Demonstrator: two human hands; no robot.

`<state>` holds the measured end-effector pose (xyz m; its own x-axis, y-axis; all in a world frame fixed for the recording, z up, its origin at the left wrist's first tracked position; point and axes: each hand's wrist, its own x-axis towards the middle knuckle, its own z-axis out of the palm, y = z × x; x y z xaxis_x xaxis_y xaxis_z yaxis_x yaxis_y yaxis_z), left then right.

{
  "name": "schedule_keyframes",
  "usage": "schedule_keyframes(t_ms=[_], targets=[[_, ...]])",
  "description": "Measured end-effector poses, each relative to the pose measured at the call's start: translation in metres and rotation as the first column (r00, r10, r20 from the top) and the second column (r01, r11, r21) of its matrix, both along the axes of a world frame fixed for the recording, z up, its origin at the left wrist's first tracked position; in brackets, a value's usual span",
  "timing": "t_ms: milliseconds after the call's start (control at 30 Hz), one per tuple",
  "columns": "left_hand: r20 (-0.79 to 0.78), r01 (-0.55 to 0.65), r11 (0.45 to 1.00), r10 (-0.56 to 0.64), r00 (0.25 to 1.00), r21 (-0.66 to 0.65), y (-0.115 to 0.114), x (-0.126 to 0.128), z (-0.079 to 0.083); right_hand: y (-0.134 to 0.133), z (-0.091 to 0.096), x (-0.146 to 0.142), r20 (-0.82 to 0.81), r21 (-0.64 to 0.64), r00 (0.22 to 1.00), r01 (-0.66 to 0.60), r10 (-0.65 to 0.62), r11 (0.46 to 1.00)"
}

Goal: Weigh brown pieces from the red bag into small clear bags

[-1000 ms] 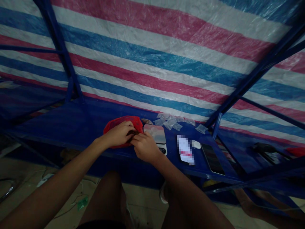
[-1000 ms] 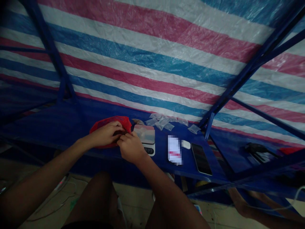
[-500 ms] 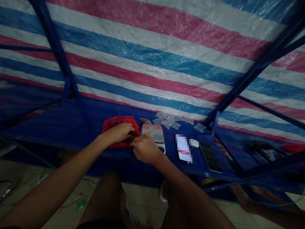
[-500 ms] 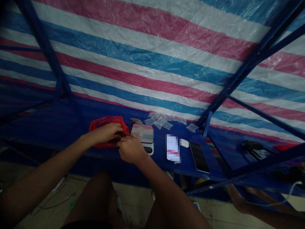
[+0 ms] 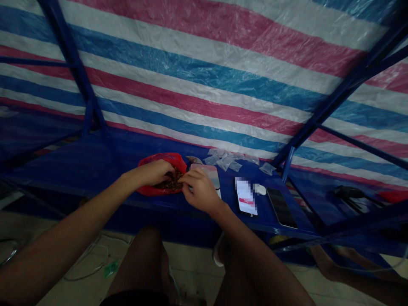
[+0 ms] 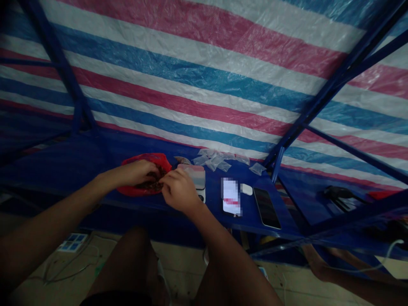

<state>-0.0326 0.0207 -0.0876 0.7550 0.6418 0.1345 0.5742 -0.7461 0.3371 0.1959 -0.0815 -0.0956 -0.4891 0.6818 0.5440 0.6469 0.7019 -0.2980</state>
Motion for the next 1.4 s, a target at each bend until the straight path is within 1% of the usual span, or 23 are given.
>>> schedule_keyframes(t_ms=[100, 167, 267, 367, 467, 567, 667, 767, 867, 967, 1033, 1067, 1200, 1300, 1400], targets=[[-0.068, -0.013, 0.999, 0.01, 0.998, -0.045, 0.0, -0.004, 0.004, 0.006, 0.004, 0.011, -0.134, 0.034, 0.989, 0.066, -0.061, 0.997], [-0.071, -0.035, 0.999, 0.032, 0.997, -0.038, -0.001, -0.005, 0.011, 0.009, 0.007, 0.02, -0.2, 0.025, 0.974, 0.115, -0.108, 0.993], [-0.058, -0.034, 0.998, 0.031, 0.998, -0.06, -0.004, -0.002, 0.023, 0.015, 0.01, 0.034, -0.292, 0.006, 0.937, 0.2, -0.19, 0.98], [-0.014, -0.022, 0.998, 0.022, 1.0, -0.058, -0.008, 0.006, 0.037, 0.024, 0.007, 0.051, -0.371, -0.04, 0.884, 0.29, -0.284, 0.956], [0.043, -0.002, 0.999, 0.005, 0.999, -0.054, -0.01, 0.023, 0.05, 0.036, -0.003, 0.067, -0.437, -0.132, 0.816, 0.357, -0.377, 0.925], [0.102, 0.072, 0.992, -0.062, 0.993, -0.106, -0.007, 0.05, 0.059, 0.047, -0.015, 0.077, -0.471, -0.211, 0.774, 0.366, -0.423, 0.906], [0.11, 0.154, 0.979, -0.14, 0.984, -0.136, 0.001, 0.081, 0.06, 0.051, -0.022, 0.078, -0.464, -0.232, 0.785, 0.338, -0.41, 0.912], [0.041, 0.181, 0.977, -0.178, 0.983, -0.111, 0.01, 0.107, 0.057, 0.052, -0.024, 0.077, -0.452, -0.213, 0.804, 0.324, -0.387, 0.922], [-0.035, 0.192, 0.977, -0.196, 0.98, -0.093, 0.015, 0.12, 0.056, 0.052, -0.024, 0.075, -0.446, -0.206, 0.811, 0.318, -0.378, 0.925], [-0.04, 0.194, 0.976, -0.199, 0.979, -0.098, 0.016, 0.122, 0.058, 0.051, -0.021, 0.077, -0.444, -0.218, 0.808, 0.321, -0.386, 0.922], [-0.032, 0.186, 0.976, -0.191, 0.981, -0.109, 0.015, 0.12, 0.058, 0.05, -0.019, 0.083, -0.415, -0.231, 0.823, 0.317, -0.387, 0.92], [-0.027, 0.176, 0.978, -0.18, 0.983, -0.114, 0.014, 0.118, 0.059, 0.048, -0.017, 0.088, -0.382, -0.238, 0.844, 0.303, -0.376, 0.923], [0.006, 0.174, 0.976, -0.174, 0.985, -0.129, 0.013, 0.11, 0.058, 0.036, -0.013, 0.114, -0.154, -0.285, 0.954, 0.205, -0.256, 0.936], [0.02, 0.176, 0.973, -0.175, 0.984, -0.147, 0.012, 0.106, 0.058, 0.024, -0.014, 0.129, 0.014, -0.316, 0.977, 0.207, -0.214, 0.926], [0.017, 0.159, 0.975, -0.159, 0.987, -0.154, 0.009, 0.105, 0.059, 0.017, -0.016, 0.133, 0.148, -0.339, 0.975, 0.208, -0.166, 0.918]])
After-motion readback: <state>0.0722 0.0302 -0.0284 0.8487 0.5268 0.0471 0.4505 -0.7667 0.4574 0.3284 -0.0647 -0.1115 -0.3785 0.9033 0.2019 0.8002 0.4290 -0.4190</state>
